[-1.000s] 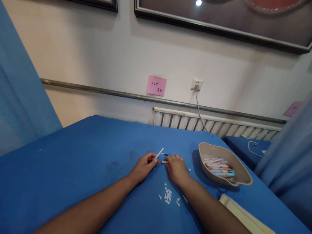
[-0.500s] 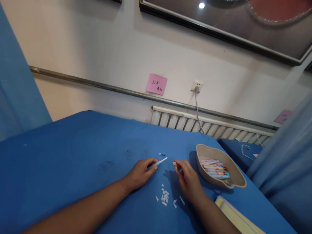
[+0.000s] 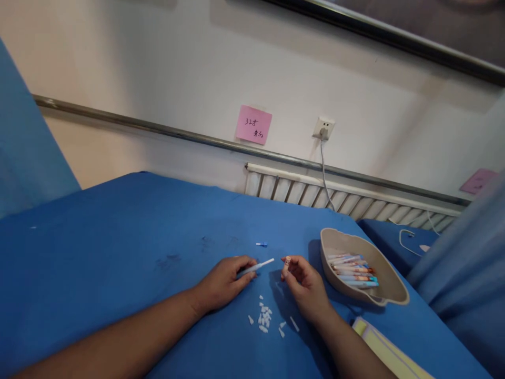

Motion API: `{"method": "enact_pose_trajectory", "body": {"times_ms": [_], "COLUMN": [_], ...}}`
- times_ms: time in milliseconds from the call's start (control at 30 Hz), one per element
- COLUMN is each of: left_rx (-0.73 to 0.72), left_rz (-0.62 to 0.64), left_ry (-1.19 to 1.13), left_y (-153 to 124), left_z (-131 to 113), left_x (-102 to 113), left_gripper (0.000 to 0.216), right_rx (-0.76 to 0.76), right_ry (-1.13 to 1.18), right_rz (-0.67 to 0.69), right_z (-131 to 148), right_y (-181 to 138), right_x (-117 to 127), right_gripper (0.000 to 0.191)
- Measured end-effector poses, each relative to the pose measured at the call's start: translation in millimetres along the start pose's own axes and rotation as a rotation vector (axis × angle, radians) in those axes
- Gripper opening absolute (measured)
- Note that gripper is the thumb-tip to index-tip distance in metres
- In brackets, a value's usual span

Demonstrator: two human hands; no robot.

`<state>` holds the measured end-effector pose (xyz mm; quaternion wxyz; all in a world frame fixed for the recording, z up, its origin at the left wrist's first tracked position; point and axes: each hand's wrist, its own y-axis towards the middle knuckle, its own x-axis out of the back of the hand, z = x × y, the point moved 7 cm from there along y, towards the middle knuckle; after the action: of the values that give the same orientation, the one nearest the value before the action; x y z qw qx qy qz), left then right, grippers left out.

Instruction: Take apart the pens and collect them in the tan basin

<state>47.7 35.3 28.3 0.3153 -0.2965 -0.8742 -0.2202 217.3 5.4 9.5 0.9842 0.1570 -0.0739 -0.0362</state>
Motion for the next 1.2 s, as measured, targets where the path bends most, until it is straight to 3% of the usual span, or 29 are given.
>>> {"method": "enact_pose_trajectory", "body": {"times_ms": [133, 267, 567, 800, 1200], "left_rx": [0.006, 0.007, -0.014, -0.051, -0.105], "left_rz": [-0.006, 0.002, 0.022, 0.039, 0.048], "left_ry": [0.010, 0.014, -0.008, 0.031, 0.023], "left_y": [-0.5, -0.9, -1.6, -2.2, -6.2], "left_z": [2.0, 4.2, 1.5, -2.0, -12.1], "left_x": [-1.5, -3.8, -5.3, -5.9, -7.3], "left_gripper": [0.017, 0.018, 0.022, 0.023, 0.027], "right_rx": [-0.196, -0.276, -0.108, -0.033, 0.146], "right_ry": [0.296, 0.341, 0.042, -0.228, -0.384], "right_rz": [0.039, 0.042, 0.004, 0.064, 0.142], "right_z": [-10.5, -15.2, -13.0, -5.8, 10.5], "right_y": [-1.1, -2.4, 2.9, -0.8, -4.2], "right_x": [-6.4, -6.8, 3.8, 3.8, -3.9], "right_gripper": [0.035, 0.039, 0.029, 0.023, 0.019]}}
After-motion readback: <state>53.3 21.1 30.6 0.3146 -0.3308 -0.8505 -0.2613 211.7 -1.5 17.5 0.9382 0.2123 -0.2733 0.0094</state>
